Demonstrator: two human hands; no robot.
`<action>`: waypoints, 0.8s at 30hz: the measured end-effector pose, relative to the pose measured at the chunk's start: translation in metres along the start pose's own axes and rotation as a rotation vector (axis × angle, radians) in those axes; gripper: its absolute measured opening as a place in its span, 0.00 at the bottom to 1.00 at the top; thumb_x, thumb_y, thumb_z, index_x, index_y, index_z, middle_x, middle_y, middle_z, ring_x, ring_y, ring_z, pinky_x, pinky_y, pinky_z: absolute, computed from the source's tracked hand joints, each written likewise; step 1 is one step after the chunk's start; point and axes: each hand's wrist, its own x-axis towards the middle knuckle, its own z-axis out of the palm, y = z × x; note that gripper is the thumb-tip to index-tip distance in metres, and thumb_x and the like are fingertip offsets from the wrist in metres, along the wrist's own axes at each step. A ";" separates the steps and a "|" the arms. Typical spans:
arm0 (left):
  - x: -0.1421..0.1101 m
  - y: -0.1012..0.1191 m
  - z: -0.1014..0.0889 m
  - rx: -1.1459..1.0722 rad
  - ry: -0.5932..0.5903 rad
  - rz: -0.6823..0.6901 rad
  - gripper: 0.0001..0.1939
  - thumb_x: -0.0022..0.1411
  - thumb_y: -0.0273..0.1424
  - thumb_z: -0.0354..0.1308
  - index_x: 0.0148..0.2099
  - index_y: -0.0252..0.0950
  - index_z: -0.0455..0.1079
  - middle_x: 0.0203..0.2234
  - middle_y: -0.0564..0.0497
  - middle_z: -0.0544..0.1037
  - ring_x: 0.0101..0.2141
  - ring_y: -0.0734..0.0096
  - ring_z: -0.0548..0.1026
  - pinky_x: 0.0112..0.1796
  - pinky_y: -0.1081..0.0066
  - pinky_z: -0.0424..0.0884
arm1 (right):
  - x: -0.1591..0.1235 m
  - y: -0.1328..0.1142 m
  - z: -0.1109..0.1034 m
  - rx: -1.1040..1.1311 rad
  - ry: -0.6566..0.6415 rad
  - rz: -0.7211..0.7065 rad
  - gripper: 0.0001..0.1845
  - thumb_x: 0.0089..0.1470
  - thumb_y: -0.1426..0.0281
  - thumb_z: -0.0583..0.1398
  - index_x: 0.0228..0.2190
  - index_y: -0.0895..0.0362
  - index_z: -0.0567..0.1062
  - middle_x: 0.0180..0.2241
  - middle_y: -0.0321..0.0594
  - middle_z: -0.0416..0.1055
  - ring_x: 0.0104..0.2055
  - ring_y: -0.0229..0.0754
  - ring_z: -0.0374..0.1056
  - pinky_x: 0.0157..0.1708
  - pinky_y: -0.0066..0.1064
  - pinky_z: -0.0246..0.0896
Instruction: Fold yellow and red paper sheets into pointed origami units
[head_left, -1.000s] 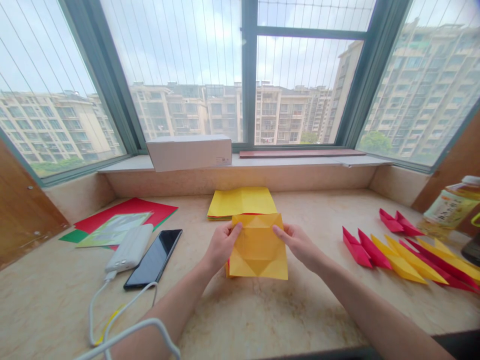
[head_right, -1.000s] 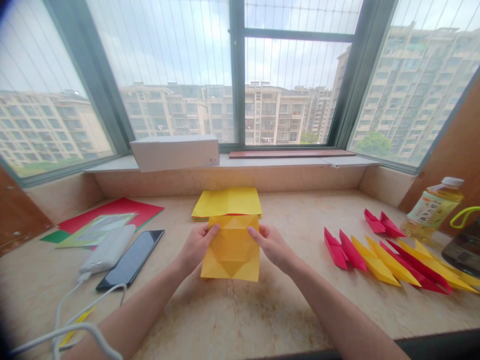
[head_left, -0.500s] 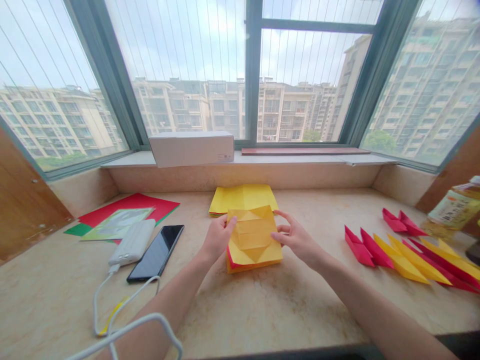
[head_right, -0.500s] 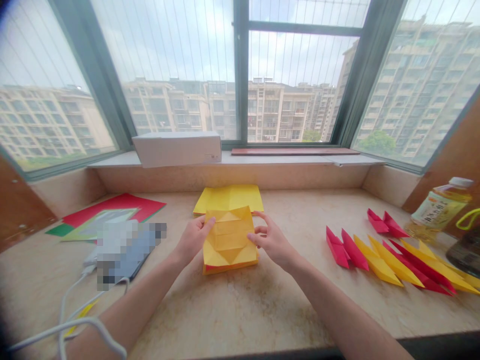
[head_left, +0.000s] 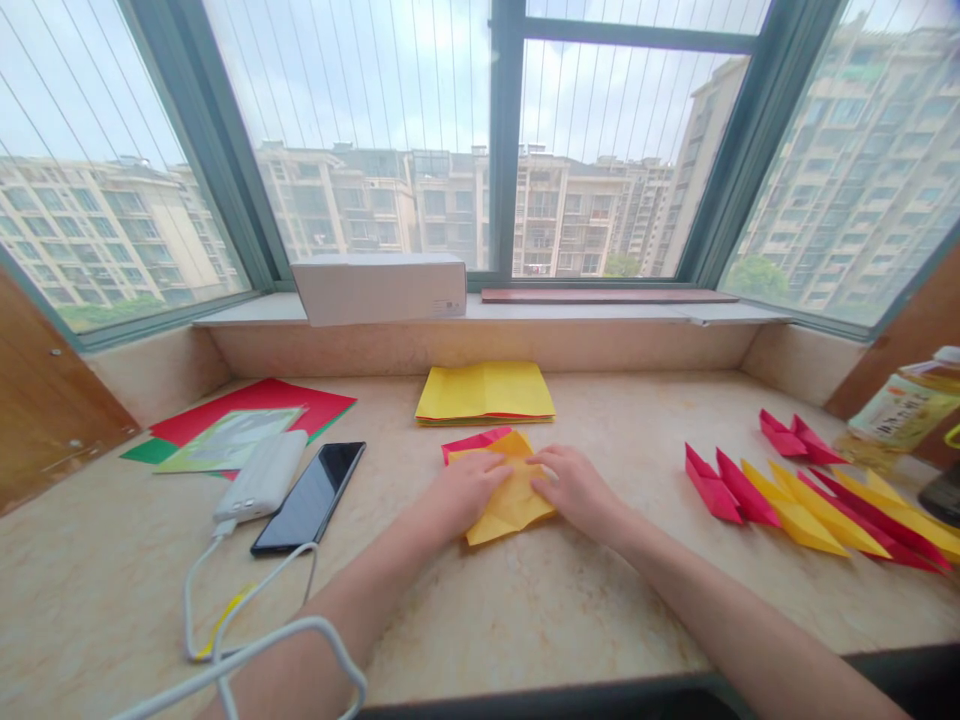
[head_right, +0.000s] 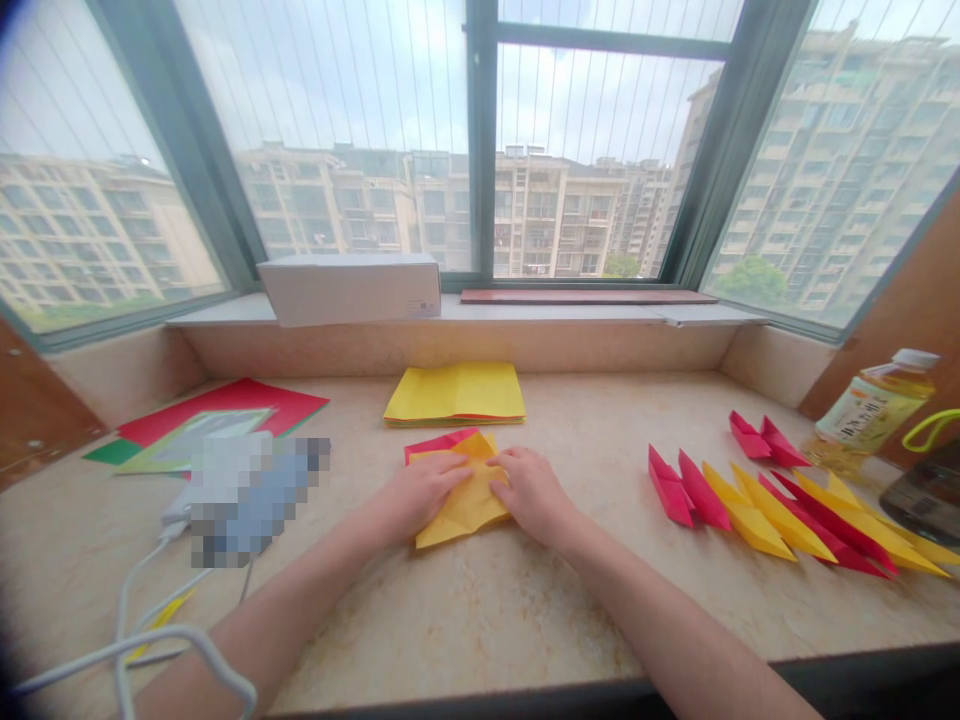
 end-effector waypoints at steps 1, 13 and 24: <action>-0.001 -0.001 0.002 -0.022 -0.007 -0.032 0.20 0.63 0.23 0.50 0.54 0.38 0.72 0.57 0.43 0.73 0.56 0.56 0.70 0.57 0.58 0.63 | -0.001 0.000 0.000 -0.047 -0.013 0.000 0.16 0.55 0.71 0.59 0.45 0.57 0.78 0.45 0.48 0.76 0.50 0.51 0.69 0.53 0.43 0.59; -0.005 -0.012 -0.002 0.052 0.009 -0.188 0.18 0.68 0.33 0.47 0.55 0.38 0.71 0.60 0.38 0.67 0.62 0.50 0.61 0.60 0.50 0.55 | -0.005 -0.005 -0.003 -0.115 -0.051 -0.015 0.20 0.60 0.66 0.55 0.51 0.57 0.75 0.50 0.49 0.75 0.54 0.52 0.68 0.56 0.45 0.57; -0.006 -0.010 -0.014 0.088 0.087 -0.229 0.28 0.64 0.40 0.52 0.65 0.38 0.60 0.57 0.40 0.70 0.57 0.52 0.66 0.57 0.56 0.58 | -0.006 -0.004 -0.002 -0.107 -0.065 -0.005 0.19 0.60 0.65 0.55 0.51 0.55 0.75 0.51 0.47 0.75 0.57 0.53 0.65 0.58 0.46 0.54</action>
